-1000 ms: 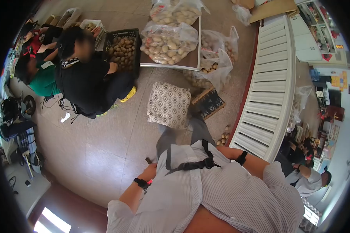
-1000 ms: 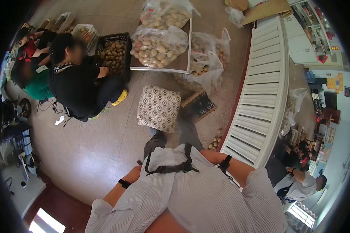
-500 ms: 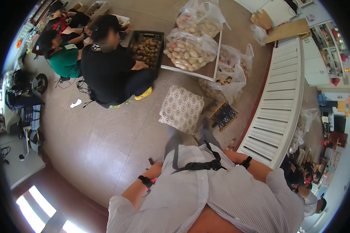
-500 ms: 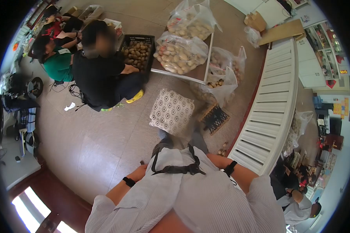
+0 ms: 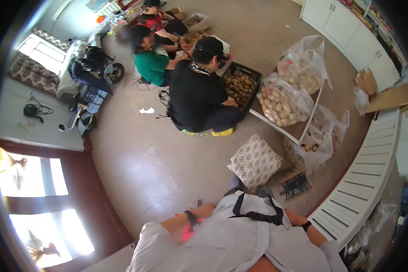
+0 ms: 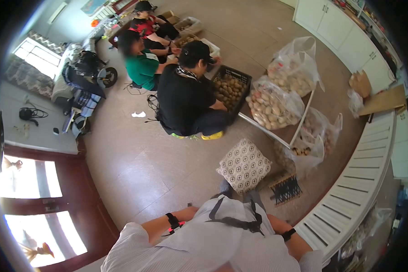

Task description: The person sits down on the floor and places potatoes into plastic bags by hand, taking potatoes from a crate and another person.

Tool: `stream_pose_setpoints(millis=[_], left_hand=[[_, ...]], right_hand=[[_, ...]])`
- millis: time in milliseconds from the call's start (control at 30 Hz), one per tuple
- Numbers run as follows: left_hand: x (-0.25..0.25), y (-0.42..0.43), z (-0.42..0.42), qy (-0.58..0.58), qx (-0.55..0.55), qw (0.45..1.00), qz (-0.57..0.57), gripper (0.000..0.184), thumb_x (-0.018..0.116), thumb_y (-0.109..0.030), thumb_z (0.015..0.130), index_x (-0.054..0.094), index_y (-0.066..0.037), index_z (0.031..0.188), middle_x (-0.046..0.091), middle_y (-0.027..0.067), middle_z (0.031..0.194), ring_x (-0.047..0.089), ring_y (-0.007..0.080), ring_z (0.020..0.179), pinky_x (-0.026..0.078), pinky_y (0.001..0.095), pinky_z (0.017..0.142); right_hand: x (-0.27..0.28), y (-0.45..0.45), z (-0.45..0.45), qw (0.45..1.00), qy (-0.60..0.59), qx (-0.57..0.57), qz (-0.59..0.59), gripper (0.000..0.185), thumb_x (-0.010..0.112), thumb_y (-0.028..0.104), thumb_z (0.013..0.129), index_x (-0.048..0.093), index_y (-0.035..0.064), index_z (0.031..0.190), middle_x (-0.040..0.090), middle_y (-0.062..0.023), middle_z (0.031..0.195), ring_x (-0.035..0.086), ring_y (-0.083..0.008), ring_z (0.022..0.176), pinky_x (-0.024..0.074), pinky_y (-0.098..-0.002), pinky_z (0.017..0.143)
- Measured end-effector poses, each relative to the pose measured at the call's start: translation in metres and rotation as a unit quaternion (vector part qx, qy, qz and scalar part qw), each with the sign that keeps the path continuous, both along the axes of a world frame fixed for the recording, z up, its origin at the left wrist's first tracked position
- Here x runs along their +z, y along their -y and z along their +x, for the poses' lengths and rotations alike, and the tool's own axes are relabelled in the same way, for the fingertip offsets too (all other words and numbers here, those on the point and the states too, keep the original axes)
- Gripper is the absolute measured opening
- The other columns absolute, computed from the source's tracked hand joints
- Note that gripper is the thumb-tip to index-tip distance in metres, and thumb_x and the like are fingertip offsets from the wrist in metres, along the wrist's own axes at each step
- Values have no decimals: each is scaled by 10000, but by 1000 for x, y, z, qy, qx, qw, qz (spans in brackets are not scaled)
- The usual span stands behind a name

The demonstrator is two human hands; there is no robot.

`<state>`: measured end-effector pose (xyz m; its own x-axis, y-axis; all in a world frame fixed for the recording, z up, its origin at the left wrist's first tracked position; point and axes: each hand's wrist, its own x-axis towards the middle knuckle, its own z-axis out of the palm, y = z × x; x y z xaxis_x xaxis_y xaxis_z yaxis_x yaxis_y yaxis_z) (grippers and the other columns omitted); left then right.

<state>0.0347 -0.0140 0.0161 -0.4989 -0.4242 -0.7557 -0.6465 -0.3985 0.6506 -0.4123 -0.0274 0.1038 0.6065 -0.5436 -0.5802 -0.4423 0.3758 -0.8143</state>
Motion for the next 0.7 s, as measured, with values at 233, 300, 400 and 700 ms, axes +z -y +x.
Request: stream_pose_setpoints(millis=[233,300,400,700], left_hand=[[45,20,-56,17,30,999,35,466,574,-367,933,625,-33,1254,646,182,1257,585,303,1202,422,382,1039],[72,30,-74,24,31,999,32,464,581,-376,930,636,-33,1238,662,178,1225,603,299,1165,436,383,1019],[75,35,-86,33,30,998,40,489,601,-404,919,641,-18,1217,676,174,1192,616,266,1110,454,376,977],[77,96,-107,54,-27,996,58,486,624,-403,908,657,11,1161,707,155,1090,625,197,999,486,350,887]], right_hand=[[-12,7,-59,999,-24,29,-23,453,659,281,845,618,-27,1173,686,-198,1133,642,-260,1028,474,-370,918],[7,16,-71,999,-2,42,2,627,688,304,821,483,-16,1319,563,-218,1305,535,-298,1197,394,-376,1025],[12,21,-89,998,30,40,40,832,716,330,799,345,-5,1465,441,-232,1471,425,-332,1360,311,-384,1128],[-31,6,-109,997,46,-66,9,627,704,289,806,515,-17,1320,583,-224,1314,562,-300,1196,415,-370,1025]])
